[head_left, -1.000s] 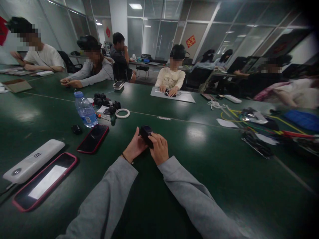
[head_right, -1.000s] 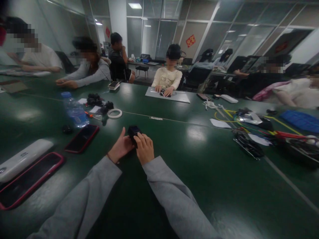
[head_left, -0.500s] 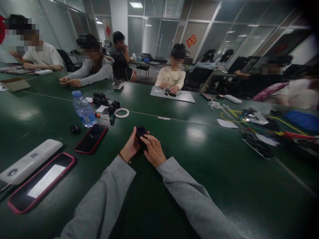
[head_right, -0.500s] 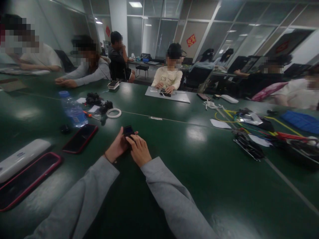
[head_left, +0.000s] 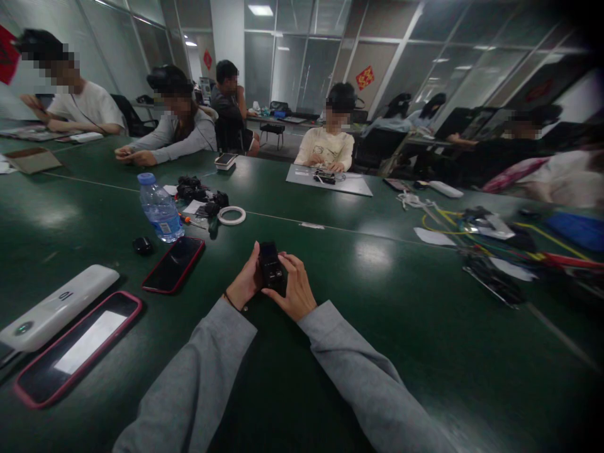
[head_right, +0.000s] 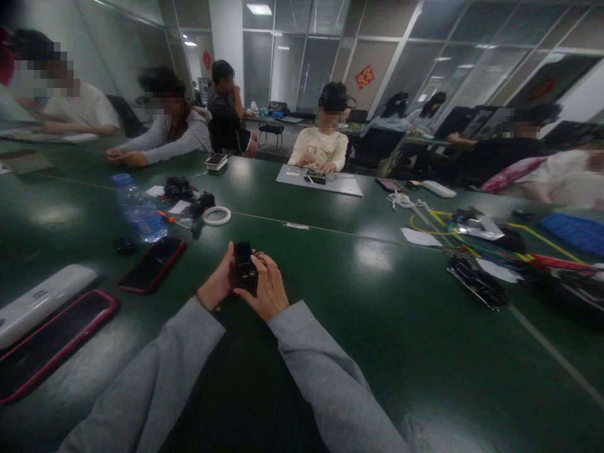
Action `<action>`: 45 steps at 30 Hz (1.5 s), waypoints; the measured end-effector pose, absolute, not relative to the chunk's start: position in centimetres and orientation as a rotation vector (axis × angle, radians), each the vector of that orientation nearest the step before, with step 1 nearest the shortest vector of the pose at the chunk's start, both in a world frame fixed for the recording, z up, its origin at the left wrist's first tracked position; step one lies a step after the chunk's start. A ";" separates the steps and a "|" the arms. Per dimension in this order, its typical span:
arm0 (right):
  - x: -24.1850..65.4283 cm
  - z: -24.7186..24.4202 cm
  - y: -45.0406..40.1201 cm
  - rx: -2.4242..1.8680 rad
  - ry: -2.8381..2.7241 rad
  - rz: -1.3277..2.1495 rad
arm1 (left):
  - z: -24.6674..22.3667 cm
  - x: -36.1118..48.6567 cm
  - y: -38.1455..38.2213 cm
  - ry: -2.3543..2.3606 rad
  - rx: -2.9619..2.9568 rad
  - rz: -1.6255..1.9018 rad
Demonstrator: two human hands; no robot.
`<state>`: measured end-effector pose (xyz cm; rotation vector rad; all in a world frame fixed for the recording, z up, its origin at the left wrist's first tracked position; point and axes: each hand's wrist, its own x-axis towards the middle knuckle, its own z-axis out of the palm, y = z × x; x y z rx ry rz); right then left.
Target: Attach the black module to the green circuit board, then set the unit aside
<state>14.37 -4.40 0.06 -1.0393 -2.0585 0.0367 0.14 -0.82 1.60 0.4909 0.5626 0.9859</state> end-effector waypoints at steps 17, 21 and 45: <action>13.1 -0.5 -4.2 -1.160 -2.020 0.120 | 1.0 0.2 -0.4 0.598 0.487 1.031; 12.1 -0.5 -4.1 -1.168 -1.982 0.151 | 0.9 0.4 -0.4 0.619 0.486 1.065; 10.9 -0.6 -4.1 -1.319 -1.881 0.057 | 0.1 0.6 -0.3 0.510 0.450 1.109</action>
